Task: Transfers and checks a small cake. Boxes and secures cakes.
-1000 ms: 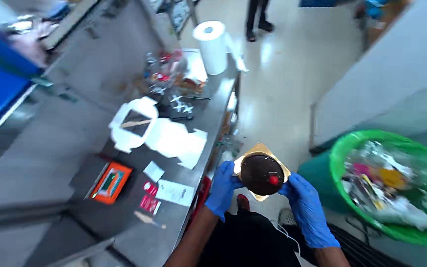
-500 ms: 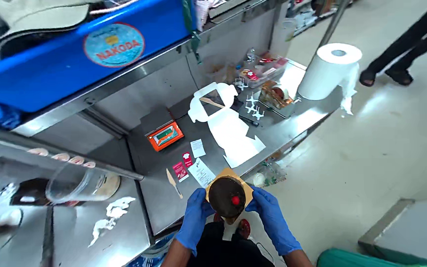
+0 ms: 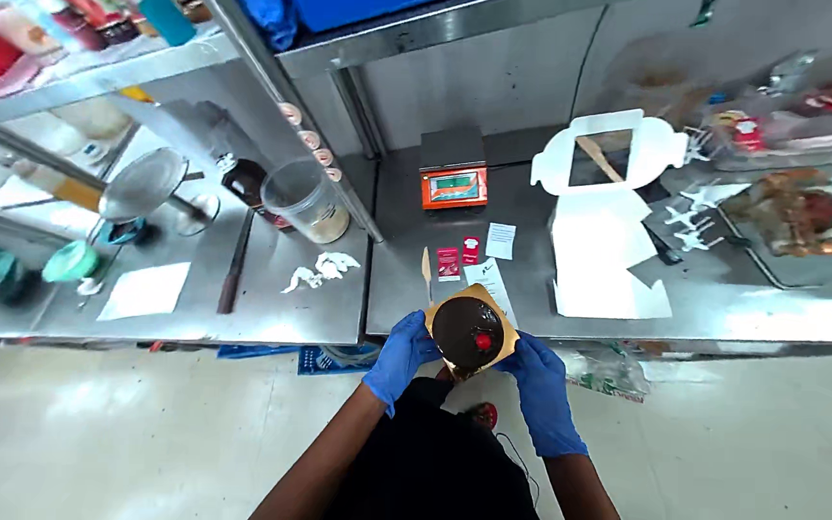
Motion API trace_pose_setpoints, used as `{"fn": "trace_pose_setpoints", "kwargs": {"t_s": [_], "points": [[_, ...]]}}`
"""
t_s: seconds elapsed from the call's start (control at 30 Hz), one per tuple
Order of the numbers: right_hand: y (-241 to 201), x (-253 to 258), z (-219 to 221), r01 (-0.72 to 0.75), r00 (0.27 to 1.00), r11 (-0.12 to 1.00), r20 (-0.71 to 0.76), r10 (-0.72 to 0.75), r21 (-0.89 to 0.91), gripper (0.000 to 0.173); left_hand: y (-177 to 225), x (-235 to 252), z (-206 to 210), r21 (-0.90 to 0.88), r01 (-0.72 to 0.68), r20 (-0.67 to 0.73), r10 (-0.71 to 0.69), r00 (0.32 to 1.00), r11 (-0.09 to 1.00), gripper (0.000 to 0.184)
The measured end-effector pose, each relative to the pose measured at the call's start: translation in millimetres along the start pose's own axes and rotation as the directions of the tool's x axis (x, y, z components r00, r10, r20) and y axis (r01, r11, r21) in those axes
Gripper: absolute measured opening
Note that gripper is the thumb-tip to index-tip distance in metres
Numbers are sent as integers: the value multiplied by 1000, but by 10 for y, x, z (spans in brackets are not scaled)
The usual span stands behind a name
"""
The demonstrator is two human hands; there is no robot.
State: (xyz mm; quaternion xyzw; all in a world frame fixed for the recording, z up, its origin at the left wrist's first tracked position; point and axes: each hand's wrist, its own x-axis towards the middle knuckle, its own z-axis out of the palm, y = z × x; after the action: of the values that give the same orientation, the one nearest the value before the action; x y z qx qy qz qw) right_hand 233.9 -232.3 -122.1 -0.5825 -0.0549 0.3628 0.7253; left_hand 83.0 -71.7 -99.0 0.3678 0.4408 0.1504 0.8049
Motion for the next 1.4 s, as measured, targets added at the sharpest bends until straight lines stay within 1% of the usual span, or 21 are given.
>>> {"fn": "trace_pose_setpoints", "kwargs": {"t_s": [0.17, 0.3, 0.4, 0.47, 0.57, 0.63, 0.7, 0.8, 0.97, 1.07, 1.13, 1.2, 1.27, 1.4], "points": [[105, 35, 204, -11, 998, 1000, 55, 12, -24, 29, -20, -121, -314, -2, -55, -6, 55, 998, 998, 44], [162, 9, 519, -71, 988, 997, 139, 71, -4, 28, 18, -282, -546, -97, -98, -39, 95, 995, 990, 48], [206, -49, 806, -111, 969, 994, 225, 107, 2, 28, 89, -441, -750, -143, -169, -57, 162, 985, 975, 50], [239, -89, 987, -137, 951, 991, 281, 131, 3, 27, 138, -535, -913, -144, -228, -91, 217, 972, 963, 49], [251, -179, 1254, -157, 935, 988, 320, 152, -12, 25, 222, -654, -1126, -149, -277, -166, 252, 953, 949, 48], [257, -237, 1403, -145, 933, 989, 332, 139, -7, 25, 287, -701, -1253, -164, -292, -180, 262, 948, 942, 48], [299, -264, 1496, -128, 920, 992, 374, 120, -2, 27, 326, -730, -1379, -168, -314, -184, 284, 941, 934, 46], [358, -295, 1622, -161, 894, 987, 421, 156, -23, 31, 384, -756, -1566, -182, -333, -181, 302, 936, 925, 44], [599, -316, 1914, -204, 889, 979, 414, 194, -22, 29, 517, -757, -1932, -190, -336, -187, 302, 935, 922, 41], [763, -370, 2152, -195, 909, 979, 365, 202, -57, 29, 542, -742, -2192, -154, -318, -206, 285, 936, 935, 41], [883, -412, 2273, -185, 919, 979, 337, 203, -87, 28, 520, -719, -2371, -161, -304, -210, 268, 940, 939, 40], [986, -458, 2384, -177, 924, 979, 324, 201, -103, 29, 505, -704, -2538, -173, -297, -207, 260, 943, 939, 40], [1063, -501, 2488, -175, 926, 979, 320, 200, -103, 29, 528, -699, -2673, -148, -274, -208, 241, 948, 950, 42], [1143, -607, 2635, -197, 924, 977, 317, 215, -87, 31, 560, -641, -2938, -143, -237, -159, 215, 964, 961, 43]]}}
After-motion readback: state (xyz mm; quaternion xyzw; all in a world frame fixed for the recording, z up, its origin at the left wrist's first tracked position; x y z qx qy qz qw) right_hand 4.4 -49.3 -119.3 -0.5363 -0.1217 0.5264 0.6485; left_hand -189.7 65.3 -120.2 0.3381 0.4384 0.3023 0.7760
